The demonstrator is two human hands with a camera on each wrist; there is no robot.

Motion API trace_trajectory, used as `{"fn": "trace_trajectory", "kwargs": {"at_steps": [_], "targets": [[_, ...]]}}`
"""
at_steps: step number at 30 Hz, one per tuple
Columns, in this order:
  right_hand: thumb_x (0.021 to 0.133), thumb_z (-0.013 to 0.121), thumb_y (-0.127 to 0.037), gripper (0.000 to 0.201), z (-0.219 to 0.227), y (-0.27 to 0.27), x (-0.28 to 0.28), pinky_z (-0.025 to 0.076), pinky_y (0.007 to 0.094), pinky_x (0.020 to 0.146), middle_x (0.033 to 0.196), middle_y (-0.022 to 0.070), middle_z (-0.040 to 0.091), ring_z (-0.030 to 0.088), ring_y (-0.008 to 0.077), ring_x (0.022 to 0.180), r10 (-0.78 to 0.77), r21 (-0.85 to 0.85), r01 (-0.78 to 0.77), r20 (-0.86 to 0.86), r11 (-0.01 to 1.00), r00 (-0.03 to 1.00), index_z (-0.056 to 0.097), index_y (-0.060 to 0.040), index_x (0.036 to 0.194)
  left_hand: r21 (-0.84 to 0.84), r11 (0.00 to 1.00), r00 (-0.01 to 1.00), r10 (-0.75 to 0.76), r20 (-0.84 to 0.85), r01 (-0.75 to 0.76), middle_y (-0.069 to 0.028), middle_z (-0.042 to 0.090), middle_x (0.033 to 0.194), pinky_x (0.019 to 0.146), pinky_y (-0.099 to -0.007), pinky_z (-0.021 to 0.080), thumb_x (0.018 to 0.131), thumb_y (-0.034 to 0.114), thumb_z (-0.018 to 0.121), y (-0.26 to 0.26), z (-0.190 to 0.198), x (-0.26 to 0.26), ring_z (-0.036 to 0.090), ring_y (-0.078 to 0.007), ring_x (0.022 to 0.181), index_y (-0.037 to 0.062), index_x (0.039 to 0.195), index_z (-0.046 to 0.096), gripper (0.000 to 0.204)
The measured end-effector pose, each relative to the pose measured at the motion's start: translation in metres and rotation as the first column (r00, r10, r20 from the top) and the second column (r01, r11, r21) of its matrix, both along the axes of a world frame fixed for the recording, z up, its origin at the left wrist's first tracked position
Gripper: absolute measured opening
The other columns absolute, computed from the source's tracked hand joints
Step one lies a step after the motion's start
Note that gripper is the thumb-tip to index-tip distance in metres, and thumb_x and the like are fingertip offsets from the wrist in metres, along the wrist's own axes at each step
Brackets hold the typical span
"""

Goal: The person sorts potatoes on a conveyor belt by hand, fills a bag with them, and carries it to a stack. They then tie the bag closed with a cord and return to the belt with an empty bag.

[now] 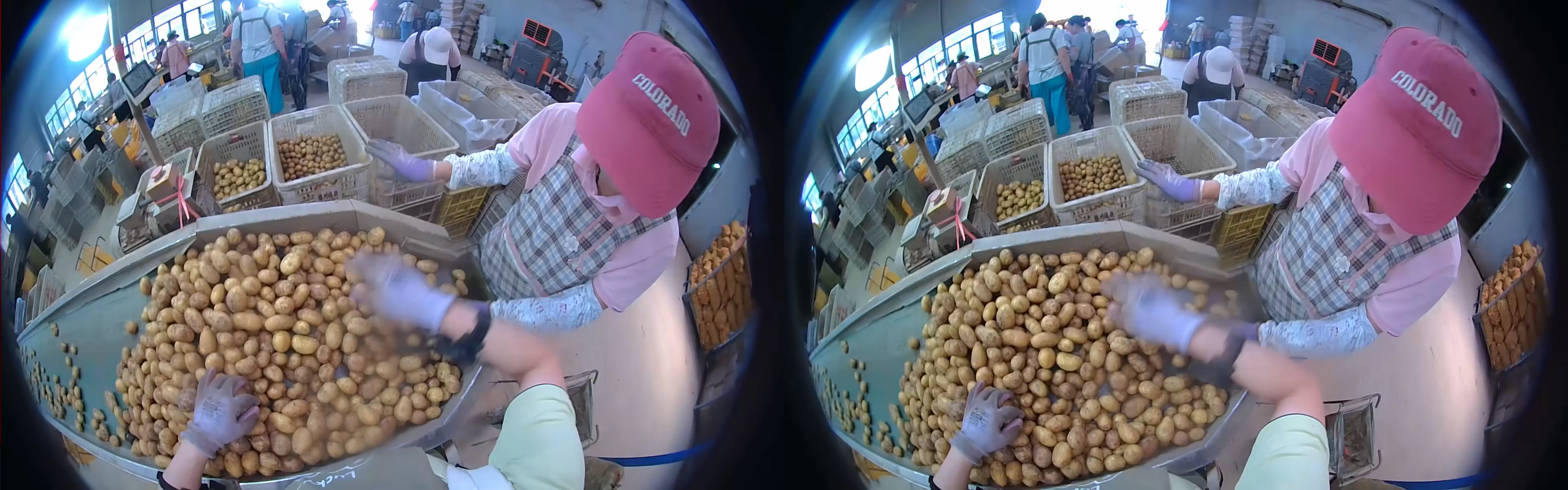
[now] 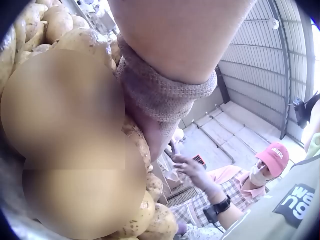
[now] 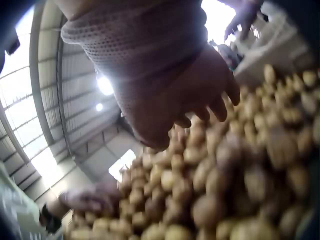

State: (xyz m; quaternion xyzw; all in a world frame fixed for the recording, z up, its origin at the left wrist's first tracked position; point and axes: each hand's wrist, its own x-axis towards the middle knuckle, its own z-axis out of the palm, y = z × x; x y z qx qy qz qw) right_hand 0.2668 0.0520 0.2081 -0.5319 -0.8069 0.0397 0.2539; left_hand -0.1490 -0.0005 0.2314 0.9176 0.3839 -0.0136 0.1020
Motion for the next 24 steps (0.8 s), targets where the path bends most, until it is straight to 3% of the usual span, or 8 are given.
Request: {"fn": "trace_trajectory", "kwargs": {"at_steps": [2, 5, 10, 13, 15, 19, 20, 24], "targets": [[0.096, 0.058, -0.04, 0.059, -0.004, -0.045, -0.054, 0.051, 0.0484, 0.099, 0.144, 0.0261, 0.05, 0.055, 0.0375, 0.129, 0.286, -0.72, -0.074, 0.178, 0.69, 0.941, 0.048, -0.0097, 0.146, 0.011, 1.0, 1.0, 0.003, 0.024, -0.003, -0.0099, 0.066, 0.113, 0.112, -0.0579, 0.033, 0.081, 0.032, 0.073, -0.004, 0.002, -0.004, 0.059, -0.0309, 0.115, 0.0208, 0.092, 0.079, 0.017], [0.093, 0.058, -0.061, 0.071, -0.078, -0.129, -0.071, 0.017, 0.0669, 0.118, 0.163, 0.0252, 0.023, 0.027, 0.0449, 0.149, 0.521, -0.459, -0.466, -0.007, 0.757, 0.853, 0.038, -0.0324, 0.155, 0.039, 0.999, 0.999, -0.003, 0.032, 0.002, -0.0092, 0.065, 0.113, 0.111, -0.0577, 0.035, 0.083, 0.033, 0.072, -0.009, 0.01, -0.01, 0.058, -0.0294, 0.117, 0.0212, 0.094, 0.077, 0.018], [0.086, 0.068, -0.034, 0.031, -0.071, -0.102, -0.031, 0.034, 0.0627, 0.101, 0.129, 0.0028, 0.061, 0.046, 0.0281, 0.13, -0.017, -0.37, 0.112, 0.25, 0.922, 0.968, 0.071, -0.024, 0.116, -0.036, 0.999, 1.0, 0.005, -0.017, -0.006, -0.0114, 0.062, 0.121, 0.112, -0.0564, 0.034, 0.086, 0.032, 0.07, -0.003, 0.013, -0.002, 0.055, -0.0332, 0.122, 0.0209, 0.103, 0.075, 0.021], [0.088, 0.068, -0.043, 0.039, -0.077, -0.111, -0.085, 0.027, 0.0617, 0.112, 0.139, 0.0053, 0.057, 0.043, 0.0286, 0.137, 0.349, -0.013, -0.35, -0.036, 0.937, 0.936, 0.068, -0.027, 0.123, -0.043, 0.999, 0.996, 0.003, -0.092, -0.007, -0.0116, 0.063, 0.121, 0.112, -0.0557, 0.035, 0.087, 0.032, 0.069, 0.001, 0.018, 0.008, 0.055, -0.0332, 0.122, 0.0206, 0.102, 0.075, 0.02], [0.089, 0.064, -0.05, 0.044, -0.091, -0.091, -0.073, 0.029, 0.0607, 0.112, 0.139, 0.0073, 0.056, 0.044, 0.0303, 0.137, 0.435, -0.289, -0.423, -0.026, 0.859, 0.9, 0.067, -0.025, 0.125, -0.05, 0.999, 0.991, -0.013, -0.135, 0.006, -0.0116, 0.063, 0.122, 0.111, -0.0554, 0.035, 0.086, 0.032, 0.069, -0.002, 0.023, 0.0, 0.056, -0.033, 0.121, 0.0205, 0.102, 0.075, 0.02], [0.082, 0.069, -0.043, 0.04, -0.125, -0.064, -0.012, 0.038, 0.0545, 0.097, 0.113, 0.0087, 0.06, 0.057, 0.0277, 0.108, -0.276, -0.081, 0.329, 0.379, 0.941, 0.883, 0.068, -0.0161, 0.112, 0.035, 0.998, 0.996, -0.058, -0.07, 0.061, -0.0111, 0.063, 0.12, 0.11, -0.0541, 0.036, 0.084, 0.031, 0.071, -0.012, 0.03, -0.011, 0.057, -0.0315, 0.118, 0.0188, 0.099, 0.075, 0.02], [0.084, 0.07, -0.029, 0.054, -0.021, -0.055, -0.051, 0.024, 0.0542, 0.118, 0.145, 0.0093, 0.053, 0.047, 0.0279, 0.137, 0.006, -0.562, 0.226, 0.379, 0.796, 0.925, 0.06, -0.0157, 0.136, 0.024, 0.998, 0.997, -0.064, -0.047, 0.065, -0.0108, 0.063, 0.118, 0.109, -0.0533, 0.038, 0.083, 0.03, 0.072, -0.007, 0.026, -0.008, 0.057, -0.0312, 0.117, 0.0176, 0.098, 0.075, 0.02], [0.081, 0.073, -0.048, 0.058, -0.07, -0.063, -0.106, 0.027, 0.0551, 0.111, 0.143, 0.0079, 0.051, 0.042, 0.0309, 0.136, 0.381, -0.077, -0.375, 0.083, 0.924, 0.921, 0.061, -0.0267, 0.133, -0.088, 0.996, 0.999, -0.037, -0.03, 0.034, -0.0103, 0.063, 0.109, 0.101, -0.0512, 0.042, 0.08, 0.029, 0.075, 0.013, 0.024, 0.004, 0.057, -0.031, 0.112, 0.0138, 0.096, 0.074, 0.021]]}}
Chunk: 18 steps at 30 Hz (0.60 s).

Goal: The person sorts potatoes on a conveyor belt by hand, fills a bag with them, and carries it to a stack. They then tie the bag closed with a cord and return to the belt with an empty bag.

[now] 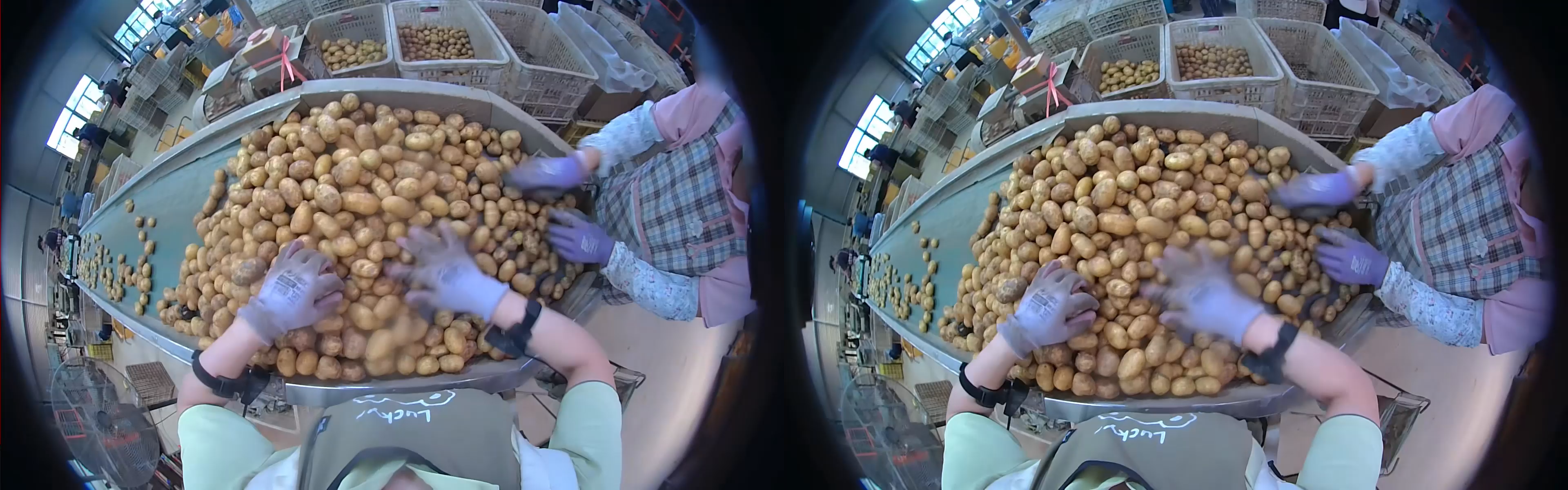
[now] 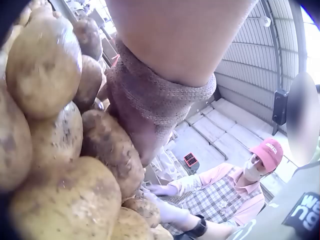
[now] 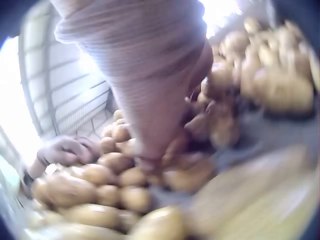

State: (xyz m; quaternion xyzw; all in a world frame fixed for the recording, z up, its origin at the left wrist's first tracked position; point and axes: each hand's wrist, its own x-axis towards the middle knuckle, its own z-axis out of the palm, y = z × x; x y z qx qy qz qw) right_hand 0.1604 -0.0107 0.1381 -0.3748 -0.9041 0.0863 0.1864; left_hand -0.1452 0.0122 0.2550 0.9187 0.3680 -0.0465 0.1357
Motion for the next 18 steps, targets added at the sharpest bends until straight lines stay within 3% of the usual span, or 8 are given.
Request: {"fn": "trace_trajectory", "kwargs": {"at_steps": [2, 3, 5, 8, 11, 13, 16, 18], "targets": [[0.081, 0.072, -0.054, 0.066, 0.018, 0.025, 0.015, 0.026, 0.0545, 0.108, 0.148, 0.0116, 0.043, 0.035, 0.0334, 0.137, -0.121, -0.212, 0.166, 0.207, 0.963, 0.971, 0.058, -0.0297, 0.14, -0.008, 0.999, 0.999, -0.03, 0.035, 0.031, -0.011, 0.064, 0.111, 0.103, -0.0513, 0.042, 0.079, 0.028, 0.076, 0.0, 0.006, -0.012, 0.057, -0.0323, 0.116, 0.0146, 0.098, 0.074, 0.023], [0.083, 0.07, -0.054, 0.062, -0.03, 0.02, 0.038, 0.023, 0.055, 0.107, 0.147, 0.0089, 0.041, 0.033, 0.0311, 0.137, -0.343, -0.151, 0.357, 0.107, 0.922, 0.933, 0.057, -0.0365, 0.141, -0.009, 1.0, 0.999, -0.023, 0.036, 0.023, -0.011, 0.064, 0.111, 0.103, -0.0513, 0.042, 0.079, 0.028, 0.076, -0.004, 0.01, -0.017, 0.057, -0.0323, 0.116, 0.0146, 0.098, 0.074, 0.023], [0.08, 0.07, -0.059, 0.067, -0.032, -0.005, 0.071, 0.026, 0.0636, 0.109, 0.157, 0.0162, 0.034, 0.041, 0.0427, 0.132, -0.411, -0.159, 0.466, 0.287, 0.87, 0.865, 0.058, -0.0321, 0.14, 0.076, 0.997, 0.998, 0.005, 0.059, -0.009, -0.0118, 0.065, 0.117, 0.109, -0.0523, 0.039, 0.079, 0.027, 0.076, -0.018, 0.016, -0.024, 0.055, -0.0338, 0.123, 0.0165, 0.1, 0.075, 0.023], [0.084, 0.067, -0.057, 0.062, -0.047, -0.039, 0.098, 0.029, 0.0658, 0.11, 0.154, 0.0203, 0.039, 0.043, 0.0487, 0.131, -0.262, -0.318, 0.272, 0.076, 0.908, 0.962, 0.059, -0.0301, 0.14, 0.074, 0.996, 0.998, 0.054, 0.041, -0.057, -0.0118, 0.064, 0.121, 0.114, -0.0537, 0.035, 0.08, 0.028, 0.076, -0.02, 0.011, -0.023, 0.053, -0.0346, 0.128, 0.0184, 0.101, 0.076, 0.022], [0.088, 0.068, -0.031, 0.037, -0.008, -0.023, 0.094, 0.05, 0.0478, 0.09, 0.097, 0.0109, 0.071, 0.065, 0.0337, 0.098, -0.203, -0.455, 0.392, 0.41, 0.8, 0.889, 0.07, -0.0255, 0.125, 0.053, 0.997, 0.997, 0.062, 0.042, -0.065, -0.0115, 0.064, 0.119, 0.114, -0.054, 0.035, 0.081, 0.028, 0.076, -0.016, 0.006, -0.021, 0.053, -0.0347, 0.127, 0.0185, 0.099, 0.076, 0.02], [0.089, 0.065, -0.026, 0.029, 0.032, -0.003, 0.058, 0.053, 0.044, 0.083, 0.09, 0.0109, 0.071, 0.068, 0.0311, 0.084, -0.384, -0.33, 0.384, 0.07, 0.862, 0.921, 0.072, -0.0233, 0.117, 0.044, 0.997, 0.998, 0.057, 0.041, -0.058, -0.0113, 0.065, 0.118, 0.114, -0.054, 0.035, 0.082, 0.028, 0.075, -0.01, 0.006, -0.02, 0.053, -0.0347, 0.127, 0.0187, 0.098, 0.077, 0.019], [0.088, 0.064, -0.022, 0.03, 0.012, 0.034, 0.008, 0.054, 0.0454, 0.082, 0.096, 0.0125, 0.07, 0.068, 0.0327, 0.092, -0.291, -0.128, 0.264, -0.311, 0.956, 0.905, 0.07, -0.0214, 0.117, 0.04, 0.998, 0.999, 0.044, 0.008, -0.044, -0.0111, 0.064, 0.116, 0.114, -0.0537, 0.035, 0.082, 0.028, 0.075, -0.006, 0.002, -0.019, 0.054, -0.0347, 0.125, 0.019, 0.097, 0.077, 0.018], [0.085, 0.061, -0.016, 0.031, 0.008, 0.055, -0.015, 0.055, 0.0417, 0.081, 0.107, 0.0152, 0.069, 0.069, 0.0307, 0.096, -0.227, -0.26, 0.305, 0.29, 0.916, 0.93, 0.069, -0.0122, 0.115, 0.065, 0.997, 0.999, 0.034, 0.027, -0.035, -0.0107, 0.064, 0.116, 0.114, -0.0537, 0.036, 0.082, 0.029, 0.075, -0.007, 0.003, -0.022, 0.054, -0.0345, 0.125, 0.0192, 0.096, 0.077, 0.017]]}}
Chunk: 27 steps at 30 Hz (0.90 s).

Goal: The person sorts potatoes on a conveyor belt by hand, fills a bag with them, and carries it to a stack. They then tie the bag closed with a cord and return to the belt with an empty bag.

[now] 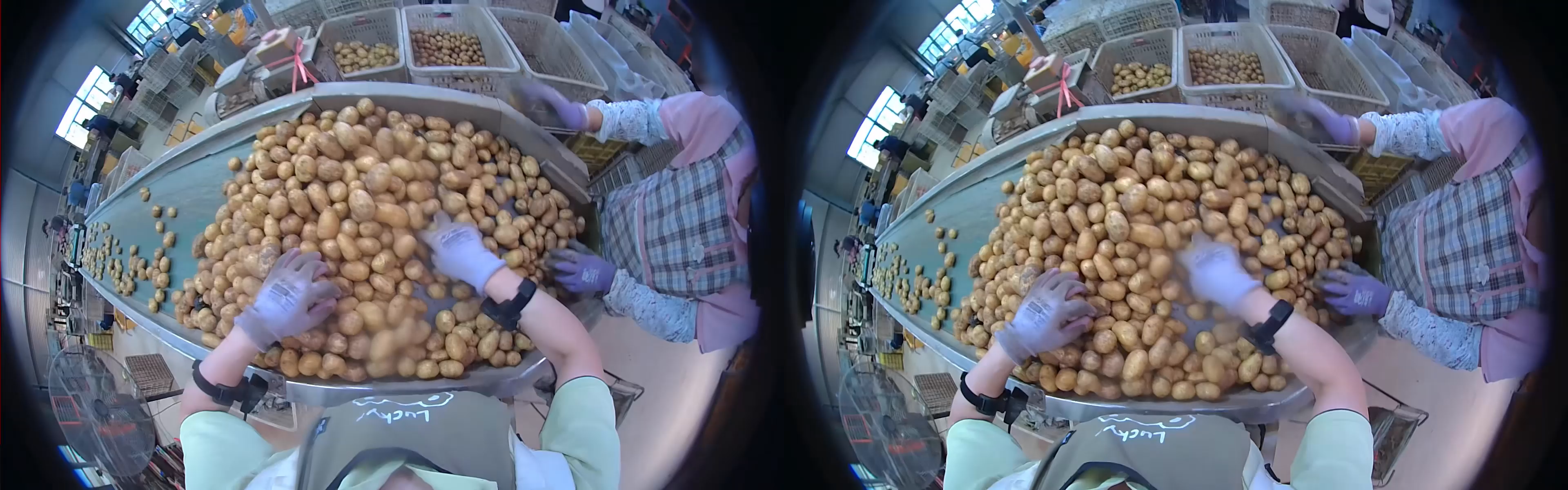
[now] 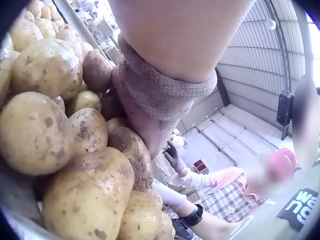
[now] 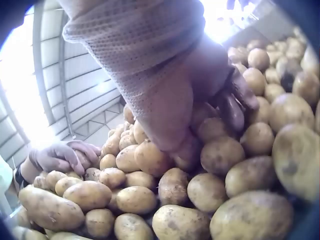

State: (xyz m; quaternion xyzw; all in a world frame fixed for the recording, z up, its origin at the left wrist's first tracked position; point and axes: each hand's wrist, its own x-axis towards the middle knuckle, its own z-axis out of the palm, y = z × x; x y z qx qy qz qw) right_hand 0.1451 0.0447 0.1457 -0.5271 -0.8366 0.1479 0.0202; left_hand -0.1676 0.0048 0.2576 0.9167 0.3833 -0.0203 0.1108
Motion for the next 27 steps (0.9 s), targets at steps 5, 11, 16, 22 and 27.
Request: {"fn": "trace_trajectory", "kwargs": {"at_steps": [5, 11, 16, 22, 27], "targets": [[0.088, 0.062, -0.017, 0.037, 0.01, 0.004, 0.01, 0.052, 0.046, 0.092, 0.114, 0.0164, 0.069, 0.066, 0.0369, 0.107, 0.005, -0.032, -0.022, -0.453, 0.999, 0.892, 0.068, -0.014, 0.125, 0.063, 0.997, 0.999, 0.033, 0.036, -0.035, -0.0109, 0.065, 0.116, 0.114, -0.0548, 0.036, 0.082, 0.032, 0.074, -0.009, 0.008, -0.007, 0.054, -0.0348, 0.124, 0.0174, 0.095, 0.076, 0.019], [0.095, 0.062, -0.028, 0.047, 0.191, 0.013, 0.002, 0.047, 0.0496, 0.1, 0.121, 0.0139, 0.067, 0.061, 0.0417, 0.115, 0.493, 0.671, 0.182, -0.677, 0.719, 0.546, 0.059, -0.0099, 0.138, -0.039, 0.999, 1.0, 0.024, -0.015, -0.024, -0.0106, 0.065, 0.118, 0.114, -0.0536, 0.036, 0.083, 0.032, 0.072, -0.001, 0.007, -0.004, 0.053, -0.0352, 0.125, 0.0157, 0.096, 0.075, 0.02], [0.096, 0.059, -0.034, 0.062, 0.128, 0.099, -0.006, 0.039, 0.0583, 0.105, 0.147, 0.0217, 0.044, 0.052, 0.0422, 0.125, 0.061, 0.673, 0.314, -0.471, 0.669, 0.88, 0.041, -0.0144, 0.153, -0.001, 0.999, 0.998, 0.039, 0.044, -0.039, -0.0104, 0.066, 0.114, 0.112, -0.0529, 0.039, 0.082, 0.031, 0.074, -0.011, 0.009, -0.013, 0.055, -0.0341, 0.124, 0.0146, 0.092, 0.075, 0.019], [0.089, 0.065, -0.04, 0.054, 0.006, -0.086, -0.002, 0.037, 0.0612, 0.102, 0.142, 0.0191, 0.047, 0.046, 0.0387, 0.13, 0.261, 0.139, -0.236, -0.215, 0.962, 0.941, 0.057, -0.0231, 0.14, 0.04, 0.999, 0.997, 0.028, 0.071, -0.031, -0.0107, 0.065, 0.11, 0.113, -0.0539, 0.039, 0.08, 0.028, 0.075, -0.012, 0.013, -0.013, 0.057, -0.0347, 0.121, 0.017, 0.088, 0.075, 0.013], [0.079, 0.075, -0.021, 0.05, -0.042, -0.079, 0.099, 0.048, 0.0483, 0.09, 0.126, 0.0124, 0.061, 0.06, 0.0353, 0.112, -0.123, -0.032, 0.122, -0.036, 0.992, 0.992, 0.065, -0.0215, 0.127, 0.005, 1.0, 0.998, 0.019, 0.053, -0.019, -0.0115, 0.066, 0.112, 0.114, -0.0534, 0.039, 0.08, 0.027, 0.075, -0.011, 0.008, -0.014, 0.057, -0.0347, 0.122, 0.0155, 0.089, 0.075, 0.015]]}}
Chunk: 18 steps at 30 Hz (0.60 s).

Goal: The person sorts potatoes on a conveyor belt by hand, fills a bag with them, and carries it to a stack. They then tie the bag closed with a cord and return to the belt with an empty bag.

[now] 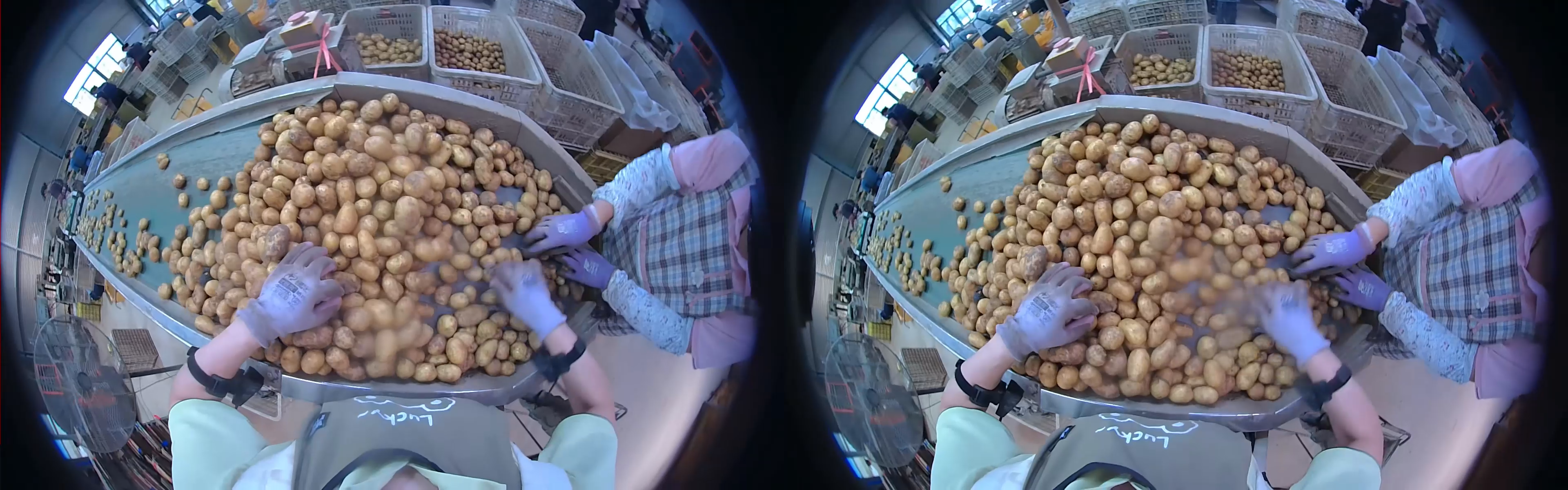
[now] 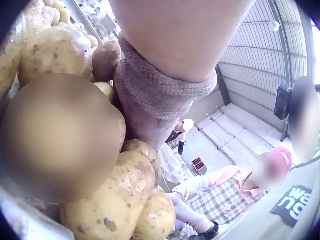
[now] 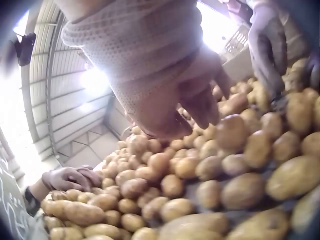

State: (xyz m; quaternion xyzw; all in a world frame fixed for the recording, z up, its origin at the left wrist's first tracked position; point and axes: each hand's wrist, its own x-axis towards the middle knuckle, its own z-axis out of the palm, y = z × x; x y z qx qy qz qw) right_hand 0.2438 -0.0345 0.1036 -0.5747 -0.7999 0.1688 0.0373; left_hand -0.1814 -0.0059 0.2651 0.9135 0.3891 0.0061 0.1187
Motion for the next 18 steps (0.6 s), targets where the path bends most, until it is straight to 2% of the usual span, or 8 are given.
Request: {"fn": "trace_trajectory", "kwargs": {"at_steps": [3, 7, 11, 12, 13, 15, 16, 18], "targets": [[0.08, 0.07, -0.018, 0.053, 0.109, 0.038, -0.053, 0.048, 0.049, 0.091, 0.122, 0.0136, 0.063, 0.061, 0.033, 0.111, 0.206, 0.012, -0.21, -0.267, 0.978, 0.941, 0.062, -0.0196, 0.132, 0.005, 1.0, 0.999, -0.021, -0.024, 0.021, -0.0118, 0.066, 0.112, 0.112, -0.0523, 0.04, 0.08, 0.027, 0.075, 0.007, 0.004, 0.003, 0.056, -0.0346, 0.121, 0.0144, 0.091, 0.075, 0.016], [0.087, 0.062, -0.018, 0.041, 0.048, 0.041, -0.097, 0.055, 0.0454, 0.075, 0.102, 0.0126, 0.068, 0.066, 0.0304, 0.102, 0.308, 0.165, -0.294, -0.069, 0.942, 0.949, 0.063, -0.0198, 0.127, 0.014, 0.999, 0.999, -0.048, 0.004, 0.048, -0.0129, 0.065, 0.113, 0.104, -0.0502, 0.045, 0.081, 0.027, 0.075, 0.003, 0.006, -0.003, 0.057, -0.0347, 0.117, 0.013, 0.092, 0.075, 0.018], [0.092, 0.063, -0.025, 0.054, 0.051, 0.04, -0.085, 0.049, 0.0473, 0.102, 0.131, 0.0183, 0.063, 0.061, 0.0367, 0.119, 0.164, -0.085, -0.205, -0.347, 0.975, 0.923, 0.053, -0.0201, 0.144, 0.021, 0.996, 0.991, -0.092, 0.093, 0.09, -0.0147, 0.062, 0.119, 0.098, -0.0491, 0.048, 0.082, 0.029, 0.076, -0.008, 0.026, -0.013, 0.058, -0.0365, 0.114, 0.0155, 0.118, 0.07, 0.039], [0.095, 0.064, -0.03, 0.057, 0.072, 0.041, -0.091, 0.046, 0.0484, 0.106, 0.137, 0.0208, 0.059, 0.058, 0.0383, 0.124, 0.144, -0.084, -0.204, -0.457, 0.975, 0.878, 0.049, -0.0167, 0.148, 0.062, 0.997, 0.994, -0.056, 0.089, 0.051, -0.0147, 0.062, 0.119, 0.098, -0.0491, 0.048, 0.082, 0.029, 0.076, -0.007, 0.036, -0.004, 0.058, -0.0365, 0.114, 0.0155, 0.118, 0.07, 0.039], [0.095, 0.064, -0.031, 0.062, 0.113, 0.043, -0.107, 0.044, 0.0497, 0.106, 0.139, 0.0231, 0.057, 0.056, 0.0413, 0.125, 0.133, -0.093, -0.215, -0.538, 0.972, 0.832, 0.045, -0.0081, 0.15, -0.001, 0.999, 0.96, 0.036, 0.279, -0.037, -0.0155, 0.061, 0.12, 0.094, -0.0477, 0.05, 0.083, 0.028, 0.077, -0.008, 0.048, 0.013, 0.06, -0.0359, 0.112, 0.0142, 0.123, 0.068, 0.043], [0.092, 0.07, -0.02, 0.076, 0.153, 0.042, -0.14, 0.045, 0.0458, 0.106, 0.142, 0.0267, 0.051, 0.055, 0.0437, 0.127, 0.337, 0.218, -0.257, -0.61, 0.941, 0.717, 0.031, 0.004, 0.153, -0.081, 0.989, 0.877, 0.148, 0.456, -0.124, -0.0163, 0.061, 0.12, 0.091, -0.0463, 0.052, 0.084, 0.027, 0.077, -0.013, 0.065, 0.044, 0.061, -0.0353, 0.11, 0.0128, 0.128, 0.066, 0.047], [0.089, 0.071, -0.012, 0.087, 0.177, 0.039, -0.155, 0.045, 0.0443, 0.106, 0.144, 0.0278, 0.049, 0.054, 0.039, 0.13, 0.313, 0.137, -0.323, -0.744, 0.936, 0.591, 0.02, 0.0037, 0.157, 0.022, 0.999, 0.857, 0.014, 0.515, -0.03, -0.0153, 0.062, 0.115, 0.081, -0.0432, 0.054, 0.084, 0.023, 0.075, -0.008, 0.074, 0.057, 0.064, -0.0323, 0.099, 0.0096, 0.124, 0.065, 0.044], [0.088, 0.071, -0.008, 0.097, 0.201, 0.047, -0.154, 0.047, 0.0427, 0.104, 0.145, 0.0267, 0.049, 0.055, 0.0348, 0.129, 0.46, 0.341, -0.327, -0.776, 0.882, 0.432, 0.007, 0.0001, 0.161, 0.154, 0.986, 0.824, -0.141, 0.549, 0.066, -0.0143, 0.063, 0.109, 0.072, -0.0402, 0.057, 0.083, 0.02, 0.073, 0.002, 0.099, 0.058, 0.067, -0.0292, 0.089, 0.0064, 0.12, 0.064, 0.041]]}}
